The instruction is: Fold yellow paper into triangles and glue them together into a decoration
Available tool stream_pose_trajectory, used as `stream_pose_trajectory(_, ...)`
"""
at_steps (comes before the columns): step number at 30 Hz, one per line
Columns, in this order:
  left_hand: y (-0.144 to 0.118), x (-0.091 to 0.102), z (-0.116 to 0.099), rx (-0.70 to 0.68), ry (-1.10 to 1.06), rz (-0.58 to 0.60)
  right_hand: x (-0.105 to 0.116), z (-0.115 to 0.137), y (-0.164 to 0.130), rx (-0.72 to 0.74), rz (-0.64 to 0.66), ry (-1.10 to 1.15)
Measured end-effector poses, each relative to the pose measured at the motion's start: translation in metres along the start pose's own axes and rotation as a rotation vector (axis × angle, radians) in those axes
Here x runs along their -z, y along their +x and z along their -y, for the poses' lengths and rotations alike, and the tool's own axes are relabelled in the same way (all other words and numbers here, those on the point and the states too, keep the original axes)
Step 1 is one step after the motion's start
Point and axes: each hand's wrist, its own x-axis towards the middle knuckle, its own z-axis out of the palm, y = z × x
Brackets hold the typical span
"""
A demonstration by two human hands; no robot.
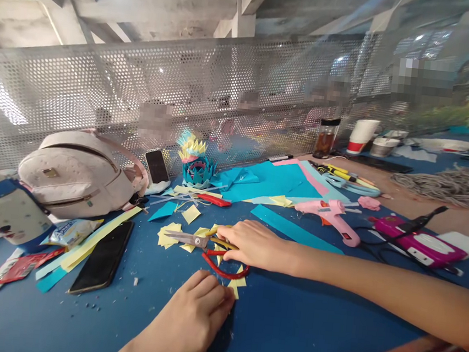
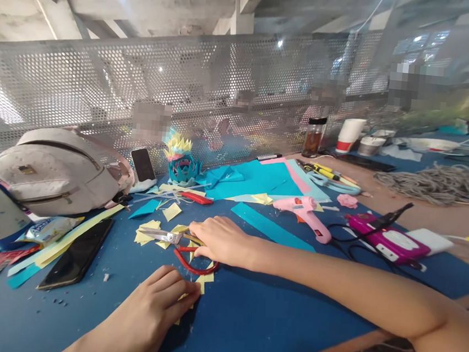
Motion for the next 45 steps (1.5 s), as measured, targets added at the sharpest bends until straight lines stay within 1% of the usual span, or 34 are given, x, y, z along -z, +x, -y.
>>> stream_pose_trajectory(6,-0.002,-0.002,0.0,0.009,0.003,-0.019,-0.005,-0.004,0.003,0.008,-0.004,0.008)
stream_pose_trajectory(12,-0.003,-0.003,0.0,0.015,-0.008,0.007,-0.006,-0.009,0.003,0.006,-0.012,0.001)
stream_pose_trajectory(20,-0.002,-0.003,0.001,0.019,0.004,0.008,-0.007,0.001,0.004,0.029,-0.022,-0.023)
stream_pose_trajectory(25,-0.003,-0.004,0.0,0.028,0.02,0.01,-0.003,0.002,-0.004,0.013,-0.065,-0.007)
stream_pose_trajectory(28,-0.003,-0.005,-0.001,0.025,0.041,0.011,0.007,-0.009,-0.007,-0.042,-0.123,0.009)
stream_pose_trajectory(31,-0.002,-0.004,-0.002,0.022,0.036,0.012,0.016,-0.028,-0.005,-0.149,-0.187,0.02)
stream_pose_trajectory(33,-0.001,-0.002,-0.001,0.017,0.026,0.008,0.019,-0.042,-0.003,-0.213,-0.21,0.021)
stream_pose_trajectory(36,-0.001,-0.001,-0.001,0.017,0.01,0.012,0.015,-0.06,-0.004,-0.277,-0.208,0.027)
stream_pose_trajectory(39,-0.001,-0.002,-0.001,0.035,-0.028,0.017,0.006,-0.073,-0.009,-0.328,-0.175,0.039)
stream_pose_trajectory(42,-0.002,-0.004,-0.001,0.076,-0.084,-0.004,-0.003,-0.085,-0.015,-0.358,-0.131,0.056)
stream_pose_trajectory(45,-0.003,-0.005,0.0,0.097,-0.114,0.011,-0.01,-0.094,-0.019,-0.379,-0.106,0.06)
